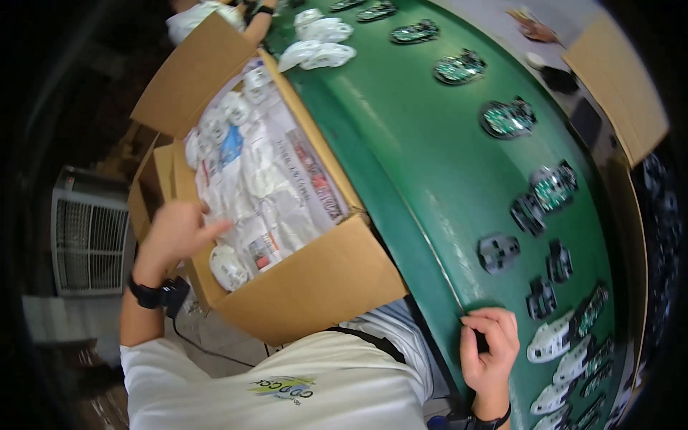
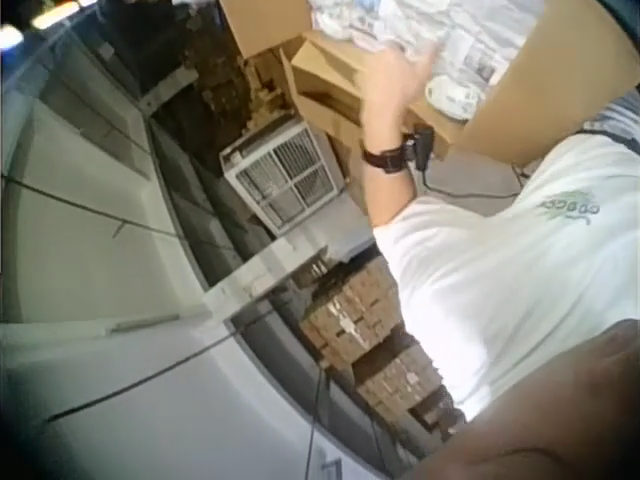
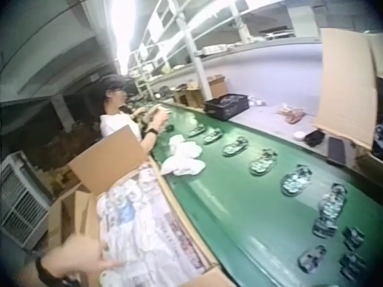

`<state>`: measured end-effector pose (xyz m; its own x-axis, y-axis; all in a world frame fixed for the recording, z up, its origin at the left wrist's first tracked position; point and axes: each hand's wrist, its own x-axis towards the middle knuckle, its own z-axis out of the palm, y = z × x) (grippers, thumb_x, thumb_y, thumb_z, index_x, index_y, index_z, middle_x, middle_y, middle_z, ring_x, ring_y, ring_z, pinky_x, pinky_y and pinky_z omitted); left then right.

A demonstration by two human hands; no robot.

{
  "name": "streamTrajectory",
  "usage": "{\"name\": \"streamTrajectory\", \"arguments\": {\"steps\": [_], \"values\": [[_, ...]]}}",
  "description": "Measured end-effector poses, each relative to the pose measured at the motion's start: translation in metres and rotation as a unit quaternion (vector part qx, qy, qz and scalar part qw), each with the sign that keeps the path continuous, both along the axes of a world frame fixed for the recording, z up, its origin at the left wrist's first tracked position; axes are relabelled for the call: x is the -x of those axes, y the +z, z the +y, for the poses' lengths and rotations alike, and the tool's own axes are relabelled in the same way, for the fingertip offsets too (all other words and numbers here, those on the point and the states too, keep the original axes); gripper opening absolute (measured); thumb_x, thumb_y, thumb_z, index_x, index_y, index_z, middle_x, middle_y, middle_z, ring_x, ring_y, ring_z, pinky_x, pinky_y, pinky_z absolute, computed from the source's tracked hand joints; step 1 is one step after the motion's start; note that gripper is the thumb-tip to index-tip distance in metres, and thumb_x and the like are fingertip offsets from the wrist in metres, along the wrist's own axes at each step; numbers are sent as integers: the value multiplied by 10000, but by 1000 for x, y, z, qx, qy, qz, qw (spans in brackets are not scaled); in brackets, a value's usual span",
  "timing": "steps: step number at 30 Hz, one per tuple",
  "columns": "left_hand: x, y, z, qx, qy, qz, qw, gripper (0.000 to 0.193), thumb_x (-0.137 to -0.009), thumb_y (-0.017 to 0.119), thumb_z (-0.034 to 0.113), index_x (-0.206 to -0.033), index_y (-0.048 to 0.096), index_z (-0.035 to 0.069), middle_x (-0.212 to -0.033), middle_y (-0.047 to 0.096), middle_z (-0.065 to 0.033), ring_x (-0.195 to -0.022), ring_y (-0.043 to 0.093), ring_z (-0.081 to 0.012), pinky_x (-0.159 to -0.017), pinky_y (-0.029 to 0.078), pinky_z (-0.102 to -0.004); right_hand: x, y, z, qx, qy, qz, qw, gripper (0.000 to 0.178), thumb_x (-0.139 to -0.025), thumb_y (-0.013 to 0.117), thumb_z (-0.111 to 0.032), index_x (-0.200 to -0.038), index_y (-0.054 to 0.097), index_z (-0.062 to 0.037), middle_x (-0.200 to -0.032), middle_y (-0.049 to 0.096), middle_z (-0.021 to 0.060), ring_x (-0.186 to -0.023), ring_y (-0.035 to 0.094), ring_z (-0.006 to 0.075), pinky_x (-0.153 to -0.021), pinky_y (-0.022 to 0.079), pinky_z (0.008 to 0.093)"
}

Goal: The recorder is assembling computer mice on a factory production line.

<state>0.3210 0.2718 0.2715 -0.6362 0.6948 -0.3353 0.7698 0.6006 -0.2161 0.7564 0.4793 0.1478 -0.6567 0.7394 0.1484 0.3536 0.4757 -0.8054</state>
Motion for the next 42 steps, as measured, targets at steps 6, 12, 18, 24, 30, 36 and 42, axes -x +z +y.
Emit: {"name": "streamTrajectory", "arguments": {"steps": [6,12,18,24,30,36,42], "values": [[5,-44,-97,0,-106,-178,978,729,-723,839,507,-1255,622,59,-1366,543,-300,-1240,552,-434,-1000,479,-477,-11,-5,-13,35,-5,5,999,96,-823,681,1,-918,694,-9,-959,671,146,-877,609,296,-782,475,360],[16,-31,-47,105,-95,-277,950,738,-609,942,325,-1223,601,102,-1290,559,-225,-1217,551,-421,-1017,472,-467,-21,-9,-2,37,-37,27,998,101,-815,680,8,-913,702,-10,-956,676,145,-873,620,295,-779,482,362],[37,10,42,-211,-95,-336,913,680,-657,957,292,-1181,576,85,-1131,624,-102,-1006,625,-233,-849,517,-367,-12,-5,4,25,-32,25,999,102,-799,696,10,-894,718,-19,-946,683,131,-870,630,291,-774,491,359],[22,-47,225,-387,100,-439,804,743,-739,865,561,-1133,599,-11,-868,649,-42,-649,610,-121,-485,475,-271,-6,-13,14,-2,-49,34,998,90,-794,715,0,-875,725,-37,-920,693,110,-849,637,282,-765,499,365],[86,-107,281,-350,96,-13,932,1165,-740,681,786,-1418,433,-128,-1225,680,-284,-1067,706,-370,-876,569,-417,1,-19,15,-13,-45,15,999,103,-768,719,-9,-863,731,-47,-895,701,107,-820,656,290,-745,508,372],[125,-108,303,-299,166,1,940,1150,-850,459,838,-1517,330,-90,-1384,560,-352,-1307,568,-438,-1085,460,-461,10,-22,12,-38,-65,4,997,98,-759,715,-11,-852,727,-40,-891,697,112,-799,654,293,-726,502,373],[180,-86,285,-464,123,22,877,838,-919,508,713,-1346,605,-2,-1321,597,-354,-1268,575,-424,-1078,452,-488,12,-25,7,-43,-104,1,994,82,-744,707,-6,-823,713,-28,-864,688,126,-785,654,292,-707,496,366]]}}
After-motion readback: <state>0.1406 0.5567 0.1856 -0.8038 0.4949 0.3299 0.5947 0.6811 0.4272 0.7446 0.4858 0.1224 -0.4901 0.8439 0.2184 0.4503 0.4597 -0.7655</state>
